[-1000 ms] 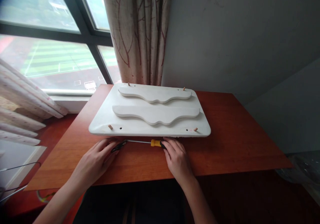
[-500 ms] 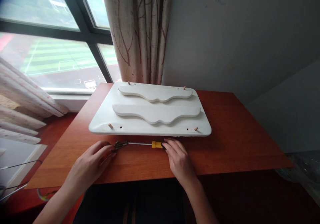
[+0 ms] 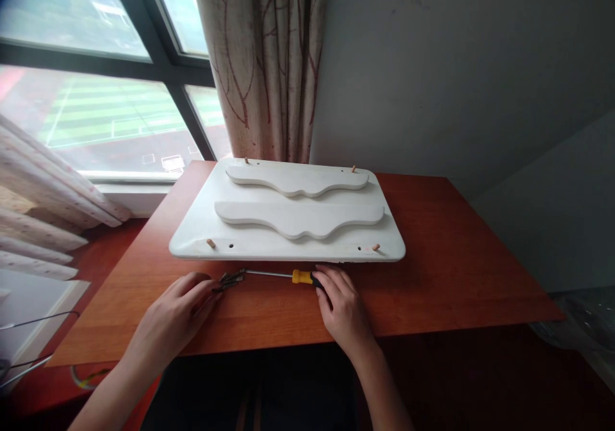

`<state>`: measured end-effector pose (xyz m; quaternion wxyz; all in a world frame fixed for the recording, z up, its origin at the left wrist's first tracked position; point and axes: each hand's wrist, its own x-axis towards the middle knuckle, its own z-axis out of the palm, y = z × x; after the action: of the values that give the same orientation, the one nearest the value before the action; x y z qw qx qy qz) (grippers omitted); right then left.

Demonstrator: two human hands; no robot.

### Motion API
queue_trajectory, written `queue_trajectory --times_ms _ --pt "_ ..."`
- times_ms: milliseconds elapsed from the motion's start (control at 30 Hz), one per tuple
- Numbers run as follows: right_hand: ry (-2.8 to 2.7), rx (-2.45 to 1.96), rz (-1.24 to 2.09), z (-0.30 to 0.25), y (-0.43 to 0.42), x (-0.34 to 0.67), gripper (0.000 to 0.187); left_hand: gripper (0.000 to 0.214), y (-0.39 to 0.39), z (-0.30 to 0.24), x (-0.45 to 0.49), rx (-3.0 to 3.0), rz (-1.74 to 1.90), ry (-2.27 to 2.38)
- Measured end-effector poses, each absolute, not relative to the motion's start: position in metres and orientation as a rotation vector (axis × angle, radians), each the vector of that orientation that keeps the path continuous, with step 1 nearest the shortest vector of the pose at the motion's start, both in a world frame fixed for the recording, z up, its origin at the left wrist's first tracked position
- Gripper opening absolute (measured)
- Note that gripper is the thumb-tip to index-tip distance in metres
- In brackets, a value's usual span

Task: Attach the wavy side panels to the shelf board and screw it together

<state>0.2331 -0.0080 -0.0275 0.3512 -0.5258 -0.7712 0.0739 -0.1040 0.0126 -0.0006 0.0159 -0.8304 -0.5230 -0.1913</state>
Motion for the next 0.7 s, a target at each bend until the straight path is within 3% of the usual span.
queue_trajectory --times_ms 700 --pt "-1.978 -1.354 0.179 -0.027 -0.0082 0.2328 0.042 0.019 0.0125 0.009 -0.1004 -2.571 -0.748 -1.537"
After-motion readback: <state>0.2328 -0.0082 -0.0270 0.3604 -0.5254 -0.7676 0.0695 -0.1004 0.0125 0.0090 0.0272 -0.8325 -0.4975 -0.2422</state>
